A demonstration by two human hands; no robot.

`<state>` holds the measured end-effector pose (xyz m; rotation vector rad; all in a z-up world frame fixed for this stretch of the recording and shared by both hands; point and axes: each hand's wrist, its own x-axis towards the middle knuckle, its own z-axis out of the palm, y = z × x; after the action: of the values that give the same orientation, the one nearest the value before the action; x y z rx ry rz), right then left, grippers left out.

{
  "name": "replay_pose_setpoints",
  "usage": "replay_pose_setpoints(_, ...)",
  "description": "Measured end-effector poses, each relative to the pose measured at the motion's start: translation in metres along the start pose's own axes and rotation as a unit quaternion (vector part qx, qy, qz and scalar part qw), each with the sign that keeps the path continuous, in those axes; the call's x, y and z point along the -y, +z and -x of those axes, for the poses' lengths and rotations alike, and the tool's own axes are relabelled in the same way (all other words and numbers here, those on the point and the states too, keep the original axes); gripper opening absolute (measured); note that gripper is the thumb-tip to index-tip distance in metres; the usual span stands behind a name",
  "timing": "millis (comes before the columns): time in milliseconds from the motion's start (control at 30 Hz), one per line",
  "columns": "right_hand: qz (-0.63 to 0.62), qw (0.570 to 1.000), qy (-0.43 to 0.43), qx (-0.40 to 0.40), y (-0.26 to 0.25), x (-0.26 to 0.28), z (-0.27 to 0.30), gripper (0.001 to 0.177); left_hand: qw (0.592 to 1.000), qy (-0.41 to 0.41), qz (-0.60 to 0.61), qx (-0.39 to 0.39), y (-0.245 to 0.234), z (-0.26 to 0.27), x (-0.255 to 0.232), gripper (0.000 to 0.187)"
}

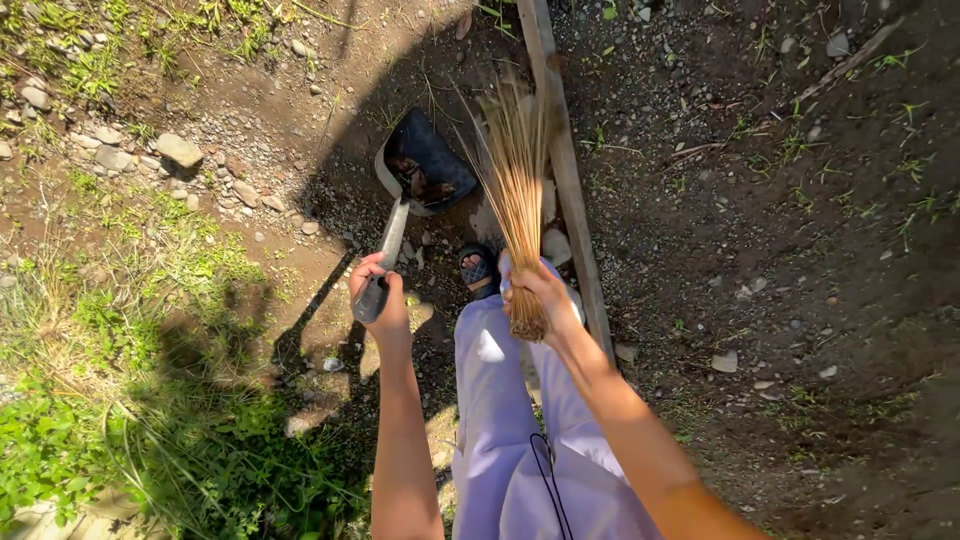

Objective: Sweeping dirt and plant debris into a dustpan outdoors.

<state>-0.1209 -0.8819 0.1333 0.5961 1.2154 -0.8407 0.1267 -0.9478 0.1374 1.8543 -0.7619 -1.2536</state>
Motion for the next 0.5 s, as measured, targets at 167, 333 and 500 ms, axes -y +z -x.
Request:
replay_pose_setpoints(167,0.151,0.986,-0.067,0.006,-0.002,-0.017,0.079,0.052,1.0,0.004,-0.012,-0.014,-0.008,-0.009,0.026,0.025)
replay_pose_setpoints(333,0.121,0.992,-0.03,0.02,-0.047,-0.01,0.05,0.045,0.999,0.028,-0.016,-0.012,-0.016,-0.015,0.04,0.026)
replay_pose_setpoints(500,0.283,0.953,-0.108,-0.019,-0.071,-0.022,0.02,0.067,0.999,0.022,-0.04,-0.025,-0.011,-0.014,0.038,0.026)
